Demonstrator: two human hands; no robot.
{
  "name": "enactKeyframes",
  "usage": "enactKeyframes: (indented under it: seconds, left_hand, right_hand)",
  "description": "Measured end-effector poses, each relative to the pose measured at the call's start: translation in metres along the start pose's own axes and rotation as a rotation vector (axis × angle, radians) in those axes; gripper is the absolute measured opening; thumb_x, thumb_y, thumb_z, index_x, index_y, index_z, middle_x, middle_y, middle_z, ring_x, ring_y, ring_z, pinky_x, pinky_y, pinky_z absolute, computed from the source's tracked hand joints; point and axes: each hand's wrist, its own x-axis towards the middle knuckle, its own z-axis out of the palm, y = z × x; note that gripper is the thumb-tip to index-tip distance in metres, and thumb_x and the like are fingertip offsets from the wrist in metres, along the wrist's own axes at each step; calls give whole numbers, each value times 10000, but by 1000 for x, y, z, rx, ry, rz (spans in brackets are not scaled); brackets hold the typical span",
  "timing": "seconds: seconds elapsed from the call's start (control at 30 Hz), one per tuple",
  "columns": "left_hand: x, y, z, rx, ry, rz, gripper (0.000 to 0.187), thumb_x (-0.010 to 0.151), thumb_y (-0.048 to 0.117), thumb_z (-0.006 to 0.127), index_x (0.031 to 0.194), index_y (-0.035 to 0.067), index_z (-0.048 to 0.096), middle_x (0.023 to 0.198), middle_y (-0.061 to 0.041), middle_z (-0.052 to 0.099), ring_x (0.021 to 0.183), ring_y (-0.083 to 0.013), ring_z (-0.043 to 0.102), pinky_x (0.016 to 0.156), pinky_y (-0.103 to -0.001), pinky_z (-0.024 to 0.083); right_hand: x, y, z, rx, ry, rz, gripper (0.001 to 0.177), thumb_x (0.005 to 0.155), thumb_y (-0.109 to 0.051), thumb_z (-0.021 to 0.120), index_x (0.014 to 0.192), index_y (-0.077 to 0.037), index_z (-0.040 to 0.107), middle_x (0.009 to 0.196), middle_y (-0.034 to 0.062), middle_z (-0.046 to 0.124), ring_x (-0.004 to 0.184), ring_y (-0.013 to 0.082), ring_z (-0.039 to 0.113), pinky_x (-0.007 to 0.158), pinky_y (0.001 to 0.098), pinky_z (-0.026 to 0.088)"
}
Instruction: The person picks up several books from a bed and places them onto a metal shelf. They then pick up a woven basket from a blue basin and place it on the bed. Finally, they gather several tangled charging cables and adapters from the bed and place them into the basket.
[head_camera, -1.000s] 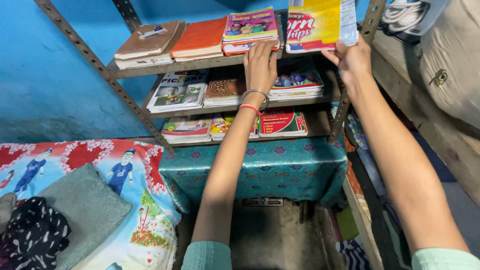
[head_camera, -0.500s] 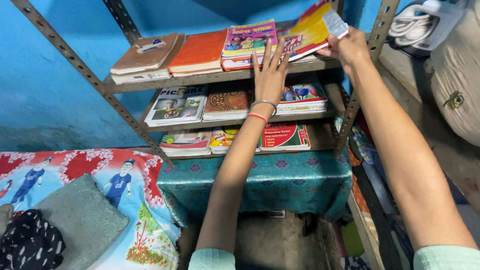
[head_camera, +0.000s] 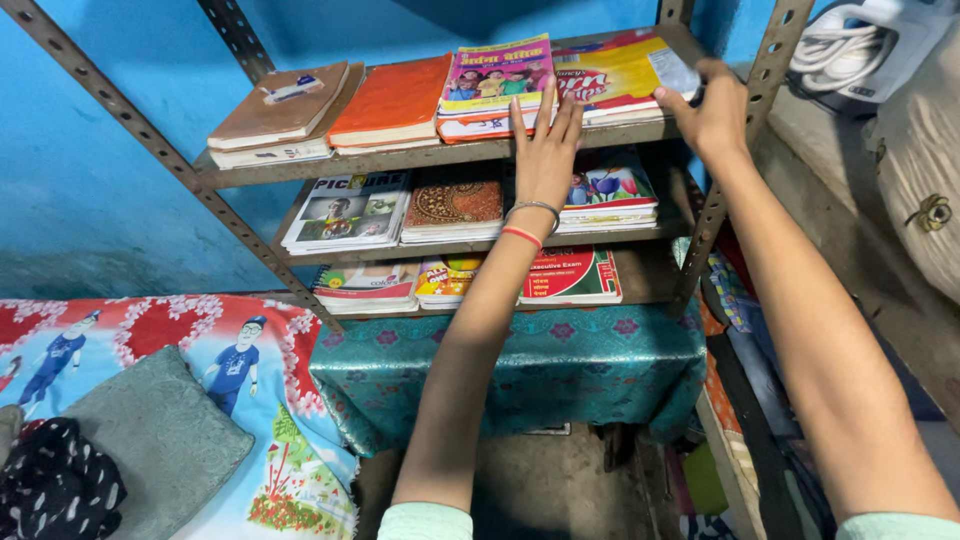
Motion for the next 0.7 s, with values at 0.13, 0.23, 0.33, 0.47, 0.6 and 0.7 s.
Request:
enactKeyframes:
  seconds: [0.13, 0.23, 0.33, 0.47, 0.6, 0.7]
  left_hand:
    - [-3, 5, -2, 55, 21, -10, 712, 917, 61, 620, 1582, 227, 428, 1649, -60, 388, 1594, -310, 79, 1268, -678, 24]
    - [-2, 12, -3, 26, 22, -50, 767, 882, 0, 598, 1583, 245, 404, 1655, -65, 370, 1585, -320, 86, 1260, -684, 17]
    - [-2, 13, -2, 12, -5, -73, 749, 895, 6, 576, 1585, 230, 386, 1664, -72, 356, 1583, -325, 87, 1256, -691, 15]
    - [-7, 14, 5, 32, 19, -72, 735, 945, 32, 560, 1620, 215, 332, 1693, -87, 299, 1600, -329, 80, 1272, -697, 20]
    - [-11, 14, 7, 65, 8, -70, 806, 936, 11, 554, 1655, 215, 252, 1732, -58, 169, 1608, -317, 46, 1288, -688, 28]
    - [-19, 13, 2, 195, -38, -63, 880, 914, -36, 544, 1683, 216, 198, 1748, -6, 81, 1608, -308, 9, 1290, -654, 28]
  right_hand:
    - [-13, -12, -7, 59, -18, -129, 424, 1014, -226, 794, 1338, 21, 676, 1232, 283, 686, 1110, 451, 620, 978, 489, 492]
    - [-18, -18, -11, -61, -62, -81, 273, 1061, -257, 800, 1256, -71, 756, 1141, 246, 698, 1059, 427, 599, 958, 491, 482]
    - [-25, -26, -14, -72, -66, -117, 306, 1047, -258, 799, 1266, -54, 738, 1126, 238, 674, 1069, 418, 567, 949, 489, 470]
    - [-29, -32, -18, -57, -57, -173, 347, 1025, -261, 801, 1292, -53, 724, 1168, 224, 667, 1078, 409, 546, 958, 487, 461]
    - [-33, -32, -18, -143, -126, -118, 479, 1064, -279, 766, 1472, -80, 612, 1198, 234, 662, 1142, 420, 532, 1019, 494, 449]
    - [-44, -36, -10, -209, -160, -82, 803, 1145, -261, 673, 1670, 86, 175, 1385, 298, 574, 1324, 492, 439, 1120, 511, 389]
